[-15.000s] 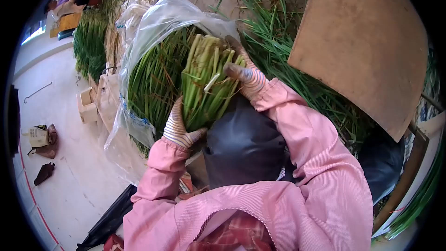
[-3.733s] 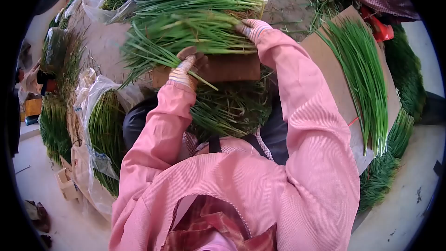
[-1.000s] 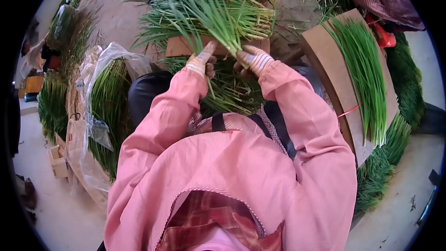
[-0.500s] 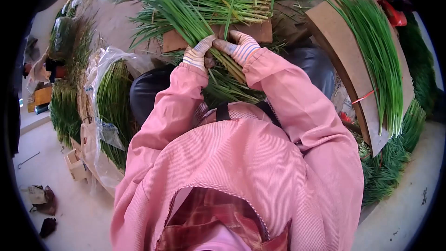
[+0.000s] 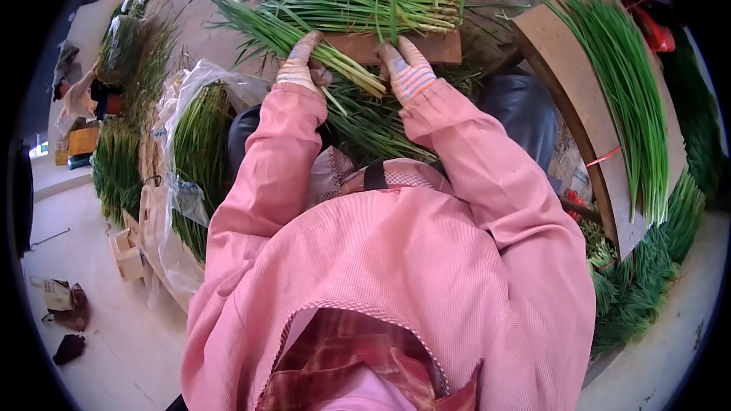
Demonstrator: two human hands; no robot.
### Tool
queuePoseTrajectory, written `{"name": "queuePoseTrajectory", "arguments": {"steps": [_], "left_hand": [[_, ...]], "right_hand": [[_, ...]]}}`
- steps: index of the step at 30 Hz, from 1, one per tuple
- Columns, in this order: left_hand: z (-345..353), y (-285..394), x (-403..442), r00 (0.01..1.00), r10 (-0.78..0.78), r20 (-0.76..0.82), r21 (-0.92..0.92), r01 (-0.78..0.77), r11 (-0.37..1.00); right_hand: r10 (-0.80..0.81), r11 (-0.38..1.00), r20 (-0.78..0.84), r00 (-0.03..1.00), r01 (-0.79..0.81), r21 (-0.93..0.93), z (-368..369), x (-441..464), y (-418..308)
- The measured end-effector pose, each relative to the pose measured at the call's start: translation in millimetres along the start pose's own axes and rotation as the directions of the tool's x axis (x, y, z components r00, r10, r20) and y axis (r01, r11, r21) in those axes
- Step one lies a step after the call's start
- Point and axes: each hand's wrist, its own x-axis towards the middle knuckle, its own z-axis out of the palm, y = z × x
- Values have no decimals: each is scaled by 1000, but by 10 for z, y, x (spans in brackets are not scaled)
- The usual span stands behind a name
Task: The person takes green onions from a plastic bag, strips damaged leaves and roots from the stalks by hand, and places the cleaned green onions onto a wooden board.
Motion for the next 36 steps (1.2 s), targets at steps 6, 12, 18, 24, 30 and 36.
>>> {"name": "queuePoseTrajectory", "arguments": {"steps": [6, 12, 18, 24, 30, 36], "left_hand": [[-181, 440, 229, 976, 213, 46, 218, -218, 951], [335, 374, -52, 942, 1, 336, 209, -75, 975], [134, -525, 162, 947, -244, 210, -43, 258, 965], [37, -654, -67, 898, -341, 278, 87, 330, 940], [17, -738, 215, 854, -379, 356, 75, 378, 923], [-5, -883, 202, 851, -261, 455, -122, 349, 929]], "right_hand": [[305, 305, 133, 943, 36, -952, -944, -160, -1], [87, 843, 239, 967, 56, -535, -301, -82, -541], [273, 899, 34, 961, -242, -365, -568, 280, 443], [329, 939, 186, 926, -299, -172, -359, -1, 291], [422, 904, 152, 894, -404, -139, -221, -44, -57], [326, 876, 222, 919, -206, -437, -273, 180, 256]]}}
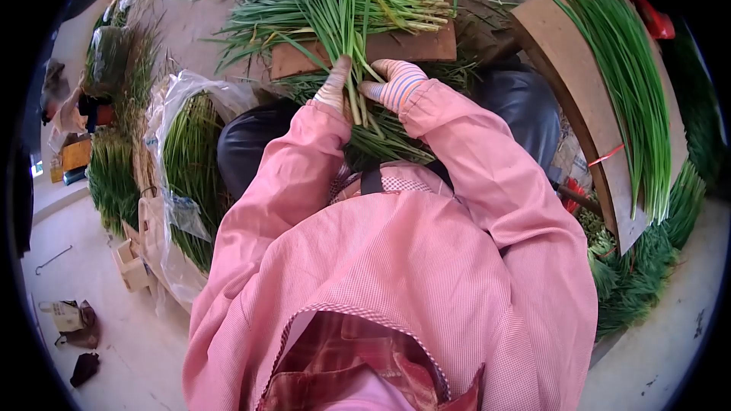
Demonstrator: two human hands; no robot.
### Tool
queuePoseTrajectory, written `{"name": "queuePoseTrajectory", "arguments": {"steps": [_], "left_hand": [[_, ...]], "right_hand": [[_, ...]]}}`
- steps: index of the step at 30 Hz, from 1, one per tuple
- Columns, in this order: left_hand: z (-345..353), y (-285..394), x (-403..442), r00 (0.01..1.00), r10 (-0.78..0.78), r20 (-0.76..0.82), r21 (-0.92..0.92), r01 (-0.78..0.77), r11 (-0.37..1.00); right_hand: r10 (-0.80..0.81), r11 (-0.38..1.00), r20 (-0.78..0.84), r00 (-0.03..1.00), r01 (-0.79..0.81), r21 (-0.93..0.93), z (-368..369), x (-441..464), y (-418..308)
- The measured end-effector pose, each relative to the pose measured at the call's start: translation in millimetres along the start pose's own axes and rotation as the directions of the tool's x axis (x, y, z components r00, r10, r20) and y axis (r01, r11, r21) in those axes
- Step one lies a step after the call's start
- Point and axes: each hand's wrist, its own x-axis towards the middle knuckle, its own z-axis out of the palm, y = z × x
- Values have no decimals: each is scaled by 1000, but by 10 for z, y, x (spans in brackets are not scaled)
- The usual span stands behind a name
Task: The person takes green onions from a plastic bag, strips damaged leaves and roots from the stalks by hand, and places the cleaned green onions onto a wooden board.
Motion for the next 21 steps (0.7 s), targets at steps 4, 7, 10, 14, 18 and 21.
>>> {"name": "queuePoseTrajectory", "arguments": {"steps": [4, 7, 10, 14, 18, 21], "left_hand": [[-113, 89, -20, 996, 62, -57, 128, -54, 990], [-186, 132, -37, 992, 23, -125, -26, -26, 999], [-404, 0, 123, 996, 65, -55, 226, -51, 973], [52, -48, -217, 989, 70, 127, 70, -80, 994], [-141, 33, -170, 995, 76, 68, 185, -87, 979], [-70, 148, -179, 1000, 30, 7, 175, -31, 984]], "right_hand": [[-72, 980, -136, 988, 95, 173, -81, -3, -171], [26, 979, -209, 977, 17, 204, -276, 48, -100], [21, 981, -138, 990, 6, 195, -150, 143, 0], [109, 915, -90, 990, -65, 399, -4, 129, -187], [56, 975, -34, 998, -47, 217, -106, 209, 59], [108, 979, 113, 988, -125, 163, -4, -15, -179]]}}
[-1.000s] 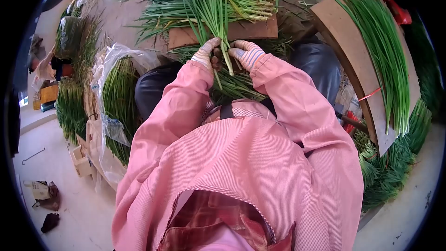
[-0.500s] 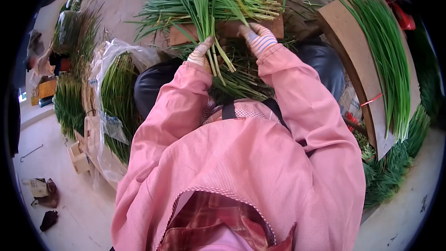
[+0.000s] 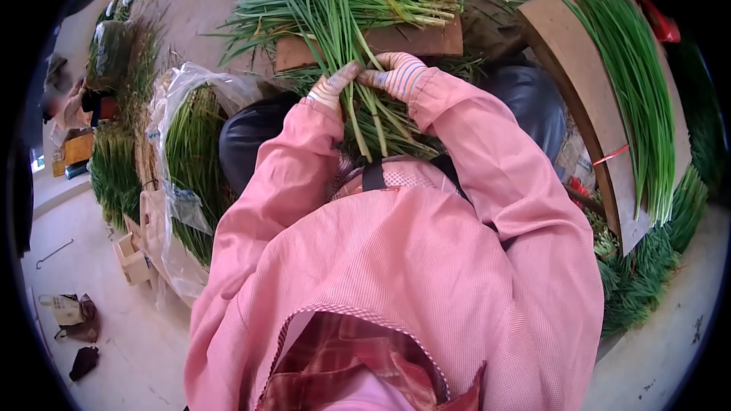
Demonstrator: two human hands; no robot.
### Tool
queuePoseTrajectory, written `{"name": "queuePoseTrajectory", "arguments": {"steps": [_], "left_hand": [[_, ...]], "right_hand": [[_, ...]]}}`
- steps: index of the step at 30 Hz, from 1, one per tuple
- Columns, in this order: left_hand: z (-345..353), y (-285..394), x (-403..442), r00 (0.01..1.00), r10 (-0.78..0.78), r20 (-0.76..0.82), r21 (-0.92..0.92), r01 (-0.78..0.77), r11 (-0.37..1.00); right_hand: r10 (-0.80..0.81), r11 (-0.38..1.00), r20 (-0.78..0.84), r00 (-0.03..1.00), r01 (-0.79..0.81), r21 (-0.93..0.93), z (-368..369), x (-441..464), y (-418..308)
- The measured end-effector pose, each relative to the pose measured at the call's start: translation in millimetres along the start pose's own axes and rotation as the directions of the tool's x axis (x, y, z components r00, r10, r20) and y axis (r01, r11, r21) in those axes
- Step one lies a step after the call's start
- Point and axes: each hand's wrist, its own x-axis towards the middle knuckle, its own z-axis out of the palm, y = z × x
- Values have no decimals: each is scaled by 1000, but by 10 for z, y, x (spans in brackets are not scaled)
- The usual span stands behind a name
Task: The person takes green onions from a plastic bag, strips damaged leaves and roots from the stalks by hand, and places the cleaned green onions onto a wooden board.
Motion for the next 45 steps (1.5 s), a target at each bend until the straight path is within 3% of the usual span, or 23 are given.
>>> {"name": "queuePoseTrajectory", "arguments": {"steps": [1, 2, 4, 6, 8, 12, 14, 18, 21, 24, 25, 26, 28, 29, 30, 31, 33, 34, 35, 37, 38, 41, 45], "left_hand": [[60, 59, -30, 999, -39, 0, -18, 39, 999], [81, 87, -27, 999, -36, 3, -20, 36, 999], [119, 141, -13, 991, -88, -103, -99, 78, 992], [175, 156, -43, 990, -40, -132, -125, 23, 992], [235, 155, -119, 981, 145, -132, -132, -163, 978], [250, 276, -258, 982, 141, -126, -198, -164, 966], [116, 328, -223, 979, 193, -68, -186, -202, 962], [13, 628, -230, 879, 364, -307, -128, -417, 900], [-95, 948, -284, 805, 455, -380, -88, -521, 849], [-244, 1265, -398, 752, 589, -295, -81, -634, 769], [-226, 1349, -462, 716, 642, -275, -67, -681, 730], [-287, 1405, -461, 711, 647, -273, -61, -685, 726], [-387, 1475, -400, 760, 619, -200, 7, -630, 776], [-315, 1421, -398, 756, 632, -170, 33, -636, 771], [-248, 1336, -376, 767, 620, -163, 26, -625, 780], [-171, 1241, -348, 782, 617, -86, 37, -617, 786], [54, 1017, -305, 824, 567, -8, 4, -567, 824], [179, 901, -287, 853, 521, -11, -36, -521, 853], [195, 771, -205, 871, 489, -37, -36, -491, 871], [291, 497, -117, 884, 445, -141, -99, -460, 882], [190, 442, -65, 937, 288, -197, -2, -294, 956], [114, 137, -65, 914, 77, -399, -43, -102, 994], [36, -29, -172, 950, 66, -306, -61, -89, 994]], "right_hand": [[-129, 985, -7, 992, 128, 111, 53, 47, 55], [-131, 986, -7, 991, 131, 107, 20, 41, 60], [-41, 999, -198, 979, 46, 22, -37, -26, -5], [-7, 994, -204, 979, 29, 108, -4, -88, -49], [-120, 856, -234, 965, 220, 468, 125, -100, -30], [-231, 822, -110, 967, 255, 510, 202, -114, -5], [-243, 883, -58, 968, 245, 401, 226, -175, -80], [-192, 926, -82, 978, 208, 314, 320, -364, -211], [-218, 966, -44, 975, 222, 130, 51, -445, -82], [-90, 996, -112, 990, 89, -19, -168, -608, 178], [69, 936, -23, 997, -73, -345, -338, -661, 195], [244, 747, 1, 970, -188, -638, -394, -715, 157], [324, 139, -65, 944, -115, -984, -387, -862, -7], [287, 158, -130, 949, -180, -971, -224, -912, -252], [73, 307, -20, 997, -41, -951, -257, -878, -243], [-151, 328, -64, 986, -11, -945, -149, -858, -317], [-313, 725, 25, 949, 256, -640, 64, -773, -480], [-281, 855, 30, 959, 265, -446, 191, -748, -581], [-165, 922, -31, 986, 143, -359, 259, -688, -570], [-63, 993, -52, 997, 57, -105, 246, -439, -233], [-37, 999, -18, 999, 36, -40, 217, -361, -112], [87, 995, -143, 986, -79, 58, 128, -334, 105], [229, 970, -179, 957, -209, 121, 67, -438, 170]]}}
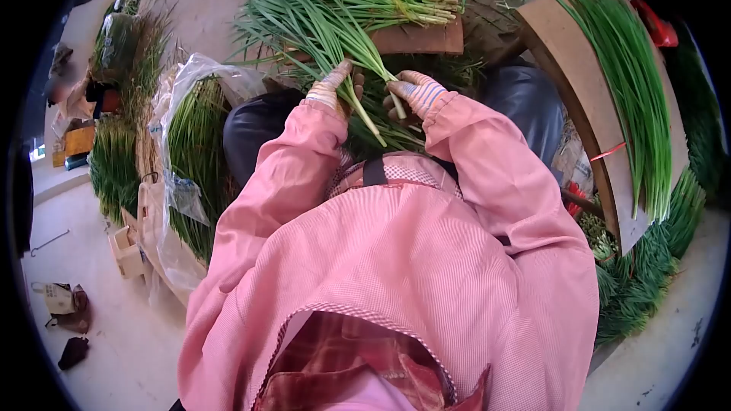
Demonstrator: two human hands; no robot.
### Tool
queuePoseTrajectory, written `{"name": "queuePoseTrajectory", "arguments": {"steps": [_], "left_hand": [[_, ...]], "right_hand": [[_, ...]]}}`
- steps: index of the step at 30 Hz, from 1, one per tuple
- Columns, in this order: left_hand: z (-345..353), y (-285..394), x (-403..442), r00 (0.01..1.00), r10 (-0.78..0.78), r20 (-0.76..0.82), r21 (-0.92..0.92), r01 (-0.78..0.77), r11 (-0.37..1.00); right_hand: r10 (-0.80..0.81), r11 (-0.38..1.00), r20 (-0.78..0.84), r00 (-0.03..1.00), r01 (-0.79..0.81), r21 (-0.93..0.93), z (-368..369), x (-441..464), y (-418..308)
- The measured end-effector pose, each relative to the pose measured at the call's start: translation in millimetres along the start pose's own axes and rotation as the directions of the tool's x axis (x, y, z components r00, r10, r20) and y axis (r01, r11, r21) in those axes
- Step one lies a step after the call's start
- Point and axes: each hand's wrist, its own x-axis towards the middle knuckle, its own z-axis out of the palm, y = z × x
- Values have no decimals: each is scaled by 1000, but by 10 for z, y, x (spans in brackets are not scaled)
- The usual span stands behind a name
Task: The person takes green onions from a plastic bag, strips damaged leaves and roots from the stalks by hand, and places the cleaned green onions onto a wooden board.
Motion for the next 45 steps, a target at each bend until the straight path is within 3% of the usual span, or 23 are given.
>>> {"name": "queuePoseTrajectory", "arguments": {"steps": [3, 5, 7, 9, 10, 11, 13, 14, 16, 17, 18, 19, 21, 24, 25, 29, 31, 33, 35, 38, 41, 43, 45], "left_hand": [[-38, -4, -57, 999, -46, 24, -105, 49, 993], [-93, -7, -57, 998, -19, 68, -272, 37, 962], [-148, -4, -73, 998, -62, 30, -244, 67, 967], [-167, -48, -106, 986, -88, 140, -161, 110, 981], [-5, -36, -207, 998, -56, 36, -27, 57, 998], [68, -36, -279, 997, 10, 78, -5, -10, 1000], [148, -13, -287, 999, 45, -5, 146, -44, 988], [133, -2, -266, 999, 45, -14, 168, -42, 985], [56, 35, -248, 998, 51, -34, 116, -47, 992], [-3, 62, -226, 998, 32, 58, 2, -32, 999], [-198, -29, -13, 998, 29, 55, 33, -31, 999], [-250, -52, 42, 998, 28, 53, 47, -31, 998], [-352, -113, 132, 992, 26, 122, 72, -35, 997], [-133, -113, 2, 956, 135, 260, 1, -140, 990], [20, -120, -132, 932, 220, 288, -116, -194, 974], [90, -33, -214, 973, 178, 149, -2, -180, 984], [105, 31, -229, 987, 124, 104, 14, -126, 992], [143, 162, -258, 995, 50, -82, -4, -51, 999], [182, 271, -275, 992, 73, -107, -1, -74, 997], [163, 445, -201, 977, 116, -180, 8, -116, 993], [165, 630, -207, 956, 256, -146, 9, -257, 966], [86, 782, -138, 934, 353, -56, 45, -351, 935], [-27, 922, 73, 903, 416, -106, 13, -417, 909]], "right_hand": [[-2, 991, 21, 1000, -1, 135, -79, 3, -32], [15, 943, -130, 991, 29, 332, -85, -15, -59], [-240, 965, -170, 956, 253, 63, -127, 33, -7], [-676, 714, -32, 737, 643, -278, 1, 119, 164], [-573, 726, 29, 819, 523, -445, 93, -18, 107], [-564, 641, 135, 815, 534, -551, 146, -100, 72], [-616, 419, 319, 720, 642, -642, 202, -118, 65], [-635, 348, 305, 710, 615, -707, 215, -143, 82], [-477, 685, 341, 810, 586, -433, 225, -309, 31], [-397, 808, 374, 838, 512, -292, 210, -372, -3], [-392, 808, 373, 841, 509, -298, 84, -279, 47], [-354, 913, 301, 885, 397, -92, 38, -283, 3], [-362, 923, 180, 914, 379, -69, 17, -193, -77], [-370, 891, 142, 918, 394, -225, 147, -51, -117], [-416, 864, 141, 898, 439, -245, 162, 89, -36], [-421, 905, 133, 897, 426, -4, 207, 176, -23], [-398, 899, 101, 912, 366, 241, 253, 96, -72], [-455, 771, -2, 890, 395, 499, 347, 85, -75], [-464, 759, 38, 885, 375, 533, 302, 117, -54], [-550, 833, 171, 817, 524, 176, 186, 142, -70], [-510, 860, 146, 848, 508, 53, -24, 13, -82], [-336, 921, 209, 918, 367, -133, -302, -76, -41], [-243, 732, 193, 951, 310, -606, -646, -111, 114]]}}
